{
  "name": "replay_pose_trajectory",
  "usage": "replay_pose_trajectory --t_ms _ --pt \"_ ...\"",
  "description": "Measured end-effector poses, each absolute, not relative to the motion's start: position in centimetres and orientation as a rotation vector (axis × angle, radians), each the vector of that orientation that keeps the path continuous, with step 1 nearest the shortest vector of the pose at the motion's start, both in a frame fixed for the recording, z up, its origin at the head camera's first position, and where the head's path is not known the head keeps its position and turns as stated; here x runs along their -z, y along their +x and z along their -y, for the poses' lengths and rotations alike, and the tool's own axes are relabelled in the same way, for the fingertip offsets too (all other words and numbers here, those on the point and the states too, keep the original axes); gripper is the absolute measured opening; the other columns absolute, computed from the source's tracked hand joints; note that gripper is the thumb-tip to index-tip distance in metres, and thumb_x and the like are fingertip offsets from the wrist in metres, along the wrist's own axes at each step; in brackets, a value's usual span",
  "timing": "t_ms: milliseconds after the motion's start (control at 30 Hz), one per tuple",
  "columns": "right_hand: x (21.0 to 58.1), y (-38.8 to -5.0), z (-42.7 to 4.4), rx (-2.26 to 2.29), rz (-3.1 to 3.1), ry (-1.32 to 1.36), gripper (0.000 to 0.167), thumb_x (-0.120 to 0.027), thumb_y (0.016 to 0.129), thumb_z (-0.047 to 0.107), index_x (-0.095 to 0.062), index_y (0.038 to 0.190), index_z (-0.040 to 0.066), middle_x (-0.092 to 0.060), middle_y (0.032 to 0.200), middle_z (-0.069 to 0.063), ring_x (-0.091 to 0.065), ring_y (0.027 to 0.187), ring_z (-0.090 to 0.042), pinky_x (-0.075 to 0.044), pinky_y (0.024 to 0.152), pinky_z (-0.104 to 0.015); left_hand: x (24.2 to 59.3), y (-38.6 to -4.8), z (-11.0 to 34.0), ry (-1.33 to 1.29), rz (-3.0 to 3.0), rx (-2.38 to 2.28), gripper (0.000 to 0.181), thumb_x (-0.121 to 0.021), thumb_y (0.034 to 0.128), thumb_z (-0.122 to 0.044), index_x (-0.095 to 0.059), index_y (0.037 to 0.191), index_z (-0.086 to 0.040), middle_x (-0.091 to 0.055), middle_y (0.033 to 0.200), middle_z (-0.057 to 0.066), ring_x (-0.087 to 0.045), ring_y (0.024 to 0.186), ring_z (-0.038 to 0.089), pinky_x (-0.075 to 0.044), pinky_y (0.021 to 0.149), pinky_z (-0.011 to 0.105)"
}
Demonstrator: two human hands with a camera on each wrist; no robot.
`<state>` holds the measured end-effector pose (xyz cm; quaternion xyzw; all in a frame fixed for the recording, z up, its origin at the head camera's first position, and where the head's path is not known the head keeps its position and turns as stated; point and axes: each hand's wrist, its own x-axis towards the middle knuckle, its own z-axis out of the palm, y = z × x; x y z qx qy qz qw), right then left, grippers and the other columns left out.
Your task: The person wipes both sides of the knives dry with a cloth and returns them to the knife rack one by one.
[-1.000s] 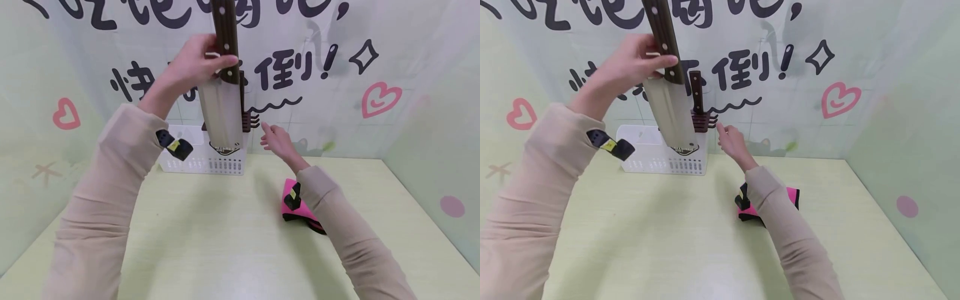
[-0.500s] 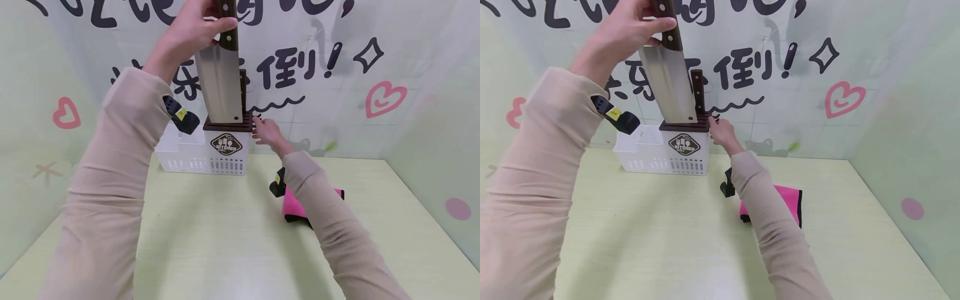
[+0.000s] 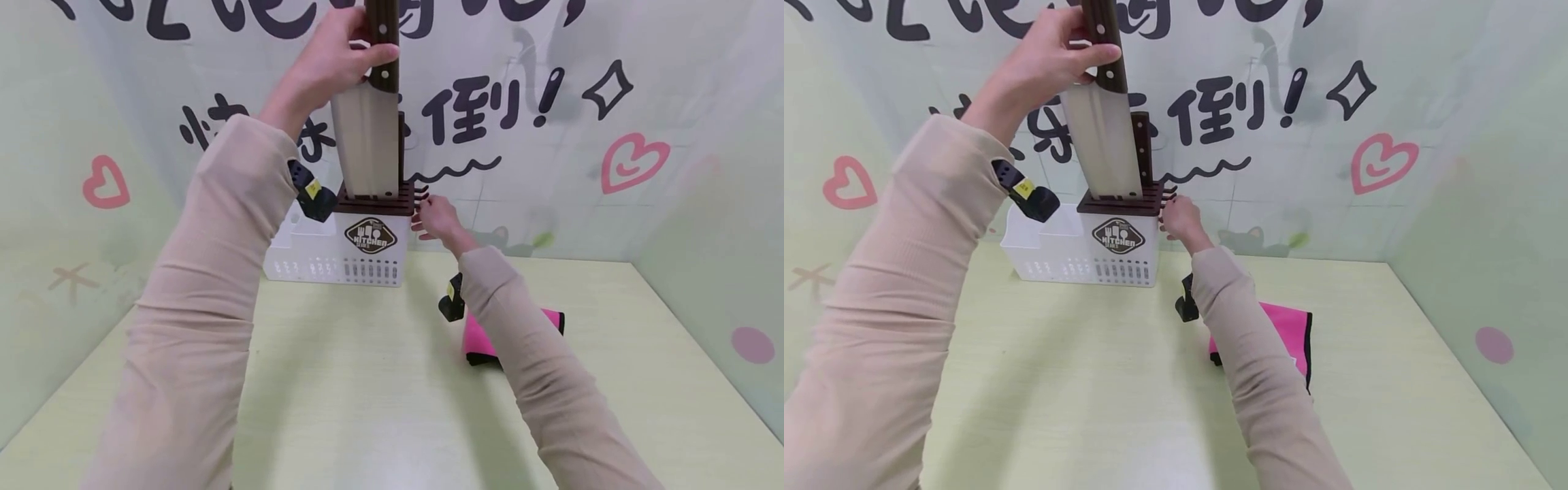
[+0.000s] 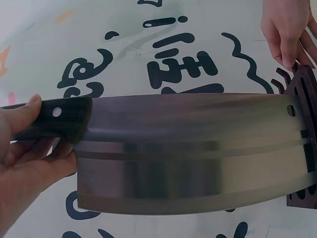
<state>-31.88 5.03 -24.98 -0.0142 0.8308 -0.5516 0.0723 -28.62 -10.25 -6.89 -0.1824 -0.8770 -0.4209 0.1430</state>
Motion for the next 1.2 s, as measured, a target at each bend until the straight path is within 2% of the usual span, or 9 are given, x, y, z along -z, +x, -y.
replay_pose_trajectory --t_ms 400,700,967,1200 --pt "24.8 -31.7 -5.1 1.623 -2.545 -0.051 0.032 -0.024 0.098 0.016 -0.044 0.117 -0.002 -0.055 0.112 -0.018 -0.056 0.1 -0.03 -0.05 0.077 -0.036 7.7 -29.0 10.1 -0.517 2.586 1.183 0.04 -0.051 0.09 -0.027 -0.045 0.126 -0.01 -0.047 0.125 0.003 -0.043 0.109 0.012 -0.034 0.095 0.024" --pt "25.0 -31.7 -5.2 1.663 -2.515 -0.05 0.032 -0.025 0.098 0.016 -0.044 0.115 -0.003 -0.054 0.113 -0.019 -0.056 0.101 -0.031 -0.049 0.078 -0.038 9.6 -29.5 10.4 -0.518 2.668 1.16 0.04 -0.051 0.09 -0.028 -0.047 0.123 -0.007 -0.05 0.121 0.005 -0.046 0.101 0.012 -0.04 0.084 0.025" --pt "25.1 -31.7 -5.2 1.701 -2.483 -0.028 0.032 -0.025 0.099 0.016 -0.045 0.116 -0.002 -0.056 0.109 -0.018 -0.058 0.097 -0.028 -0.05 0.078 -0.038 11.5 -30.4 10.9 -0.517 2.734 1.158 0.041 -0.053 0.0895 -0.025 -0.046 0.124 -0.005 -0.051 0.122 0.009 -0.048 0.106 0.015 -0.038 0.09 0.026" --pt "25.2 -31.7 -5.2 1.741 -2.446 -0.017 0.032 -0.026 0.099 0.017 -0.046 0.115 -0.001 -0.056 0.108 -0.018 -0.058 0.095 -0.028 -0.05 0.077 -0.038 13.7 -31.2 11.0 -0.524 2.741 1.254 0.041 -0.056 0.0884 -0.022 -0.047 0.125 -0.005 -0.053 0.121 0.011 -0.05 0.105 0.016 -0.042 0.083 0.027"
